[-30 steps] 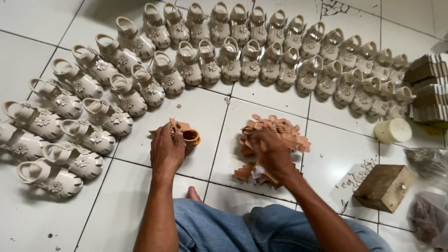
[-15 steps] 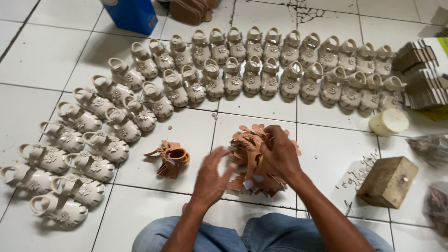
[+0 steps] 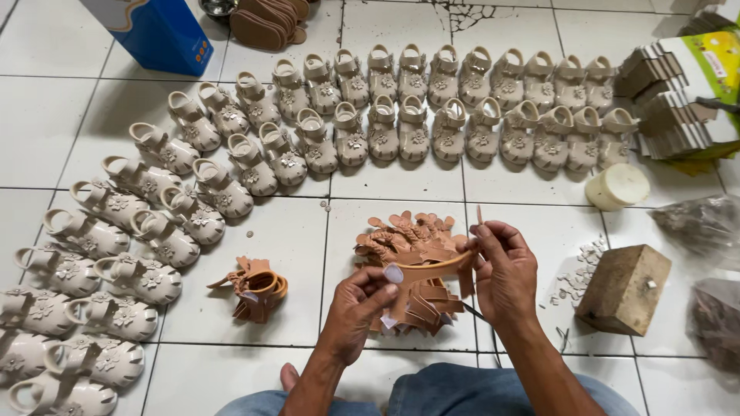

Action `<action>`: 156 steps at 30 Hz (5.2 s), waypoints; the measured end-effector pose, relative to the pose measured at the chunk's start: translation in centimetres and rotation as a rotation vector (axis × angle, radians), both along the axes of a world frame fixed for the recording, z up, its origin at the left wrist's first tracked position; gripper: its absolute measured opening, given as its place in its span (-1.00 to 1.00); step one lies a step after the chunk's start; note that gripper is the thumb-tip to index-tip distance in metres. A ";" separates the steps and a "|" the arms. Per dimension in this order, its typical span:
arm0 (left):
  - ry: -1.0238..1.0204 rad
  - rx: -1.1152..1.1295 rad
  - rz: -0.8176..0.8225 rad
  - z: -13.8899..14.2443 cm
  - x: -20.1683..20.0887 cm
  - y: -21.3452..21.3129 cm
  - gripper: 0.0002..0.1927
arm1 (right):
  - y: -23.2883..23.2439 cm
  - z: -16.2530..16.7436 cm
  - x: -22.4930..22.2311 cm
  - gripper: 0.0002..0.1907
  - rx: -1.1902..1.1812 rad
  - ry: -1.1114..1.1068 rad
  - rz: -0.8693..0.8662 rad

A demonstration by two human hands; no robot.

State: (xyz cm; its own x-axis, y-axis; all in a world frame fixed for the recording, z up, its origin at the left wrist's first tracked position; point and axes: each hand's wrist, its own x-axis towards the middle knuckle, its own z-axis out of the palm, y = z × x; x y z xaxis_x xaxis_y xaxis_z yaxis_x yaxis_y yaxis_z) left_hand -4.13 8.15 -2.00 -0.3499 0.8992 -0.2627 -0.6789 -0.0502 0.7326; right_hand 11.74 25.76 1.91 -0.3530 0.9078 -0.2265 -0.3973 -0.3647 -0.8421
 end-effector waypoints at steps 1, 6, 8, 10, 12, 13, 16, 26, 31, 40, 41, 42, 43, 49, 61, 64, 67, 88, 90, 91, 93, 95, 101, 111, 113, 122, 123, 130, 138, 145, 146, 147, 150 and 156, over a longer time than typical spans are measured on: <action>-0.013 0.053 0.049 -0.2 -0.3 0.1 -0.75 | -0.2 -0.2 -0.1 -0.84 0.022 -0.010 0.024; -0.194 0.192 0.175 0.4 -1.5 -0.6 -0.78 | -3.1 -1.3 -0.5 -0.78 0.063 -0.068 0.184; -0.197 0.232 0.187 0.9 -1.6 -1.0 -0.79 | -4.1 -1.7 -0.8 -0.79 0.072 -0.064 0.233; -0.237 0.142 0.259 1.4 -1.7 -1.0 -0.75 | -4.7 -1.9 -1.0 -0.80 0.095 -0.037 0.267; -0.256 0.125 0.287 1.9 -1.6 -1.0 -0.80 | -4.8 -2.1 -1.2 -0.82 0.136 0.016 0.278; -0.255 0.155 0.281 2.2 -1.6 -1.0 -0.85 | -4.9 -2.2 -1.2 -0.82 0.117 -0.007 0.275; -0.199 0.175 0.214 3.0 -1.3 -1.0 -0.83 | -5.1 -2.3 -1.3 -0.81 0.114 -0.052 0.272; 0.165 0.032 0.110 3.6 0.2 -0.5 -0.77 | -5.6 -1.1 -0.2 -0.78 0.439 -0.131 0.379; 0.628 -0.123 0.175 3.8 0.6 -0.6 -0.77 | -5.4 -0.1 0.2 -0.77 0.668 -0.189 0.487; 0.660 -0.122 0.174 4.0 0.6 -0.6 -0.74 | -5.9 0.8 -0.4 -0.71 1.171 -0.490 0.531; 0.654 -0.121 0.174 4.0 0.5 -0.6 -0.74 | -5.9 0.8 -0.5 -0.71 1.186 -0.504 0.523; 0.656 -0.132 0.178 3.9 0.5 -0.6 -0.74 | -5.9 0.7 -0.6 -0.72 1.201 -0.520 0.515; 0.657 -0.143 0.183 3.9 0.5 -0.6 -0.74 | -5.9 0.7 -0.6 -0.71 1.207 -0.529 0.515; 0.639 -0.101 0.222 3.5 0.4 -0.6 -0.72 | -5.7 0.0 -0.5 -0.70 1.273 -0.629 0.504; 0.558 0.008 0.139 3.0 -0.5 -0.8 -0.73 | -5.4 -1.1 -0.7 -0.74 1.297 -0.608 0.503; 0.448 0.003 0.043 2.7 -0.8 -0.9 -0.69 | -5.2 -0.7 -0.8 -0.73 1.292 -0.614 0.507; 0.297 -0.030 0.046 2.3 -0.9 -0.8 -0.69 | -5.1 -0.3 -0.9 -0.66 1.190 -0.581 0.531; 0.741 -0.115 0.043 2.7 -2.1 -2.1 -0.53 | -5.6 -0.4 -1.6 -0.78 0.557 -0.457 0.740; 0.684 -0.172 0.020 2.6 -1.9 -2.0 -0.56 | -5.6 -0.8 -1.6 -0.80 0.536 -0.534 0.756; 0.666 -0.177 0.023 2.7 -1.8 -1.8 -0.57 | -5.6 -0.8 -1.4 -0.78 0.653 -0.513 0.724; 0.711 -0.133 0.026 2.9 -1.6 -1.6 -0.57 | -5.5 -0.9 -1.0 -0.74 0.894 -0.453 0.672; 0.844 -0.070 0.064 3.4 -1.8 -1.4 -0.58 | -5.2 -0.9 -0.6 -0.77 0.766 -0.511 0.652; 1.046 -0.450 0.314 3.8 -6.3 -6.1 -0.60 | -5.5 -1.1 -1.9 -0.77 0.951 -0.620 0.607; 0.702 -0.829 0.756 -2.6 -13.9 -13.3 -0.51 | -12.9 -4.2 -18.8 -0.79 1.210 -0.497 0.790; 0.747 -0.730 0.684 -2.6 -13.4 -13.2 -0.46 | -13.6 -4.6 -20.1 -0.78 1.203 -0.494 0.844; 0.981 -0.763 0.354 -0.6 -12.3 -12.0 -0.44 | -14.3 -7.8 -19.2 -0.78 1.183 -0.488 0.773; 0.985 -0.791 0.304 -0.4 -12.2 -11.9 -0.45 | -14.3 -8.0 -19.0 -0.78 1.208 -0.486 0.751; 0.882 -0.882 0.252 0.0 -12.0 -11.4 -0.40 | -15.1 -9.0 -18.5 -0.75 1.492 -0.445 0.664; 0.999 -0.929 0.257 -2.1 -12.4 -11.0 -0.45 | -17.5 -10.8 -17.7 -0.33 0.734 -0.540 0.704; 0.892 -1.023 0.228 -1.1 -12.9 -11.1 -0.45 | -19.5 -11.6 -20.4 -0.28 0.369 -0.403 0.846; 0.878 -1.022 0.261 -0.9 -13.0 -11.3 -0.43 | -19.6 -11.5 -20.6 -0.27 0.411 -0.418 0.857; 0.866 -1.018 0.302 -0.8 -13.2 -11.4 -0.42 | -19.5 -11.4 -20.9 -0.27 0.460 -0.430 0.868; 0.882 -1.018 0.343 -1.0 -13.3 -11.7 -0.44 | -18.9 -11.4 -20.6 -0.25 0.554 -0.447 0.832; 0.991 -0.912 0.446 -2.9 -13.3 -12.0 -0.39 | -17.5 -10.4 -19.1 -0.30 0.540 -0.461 0.812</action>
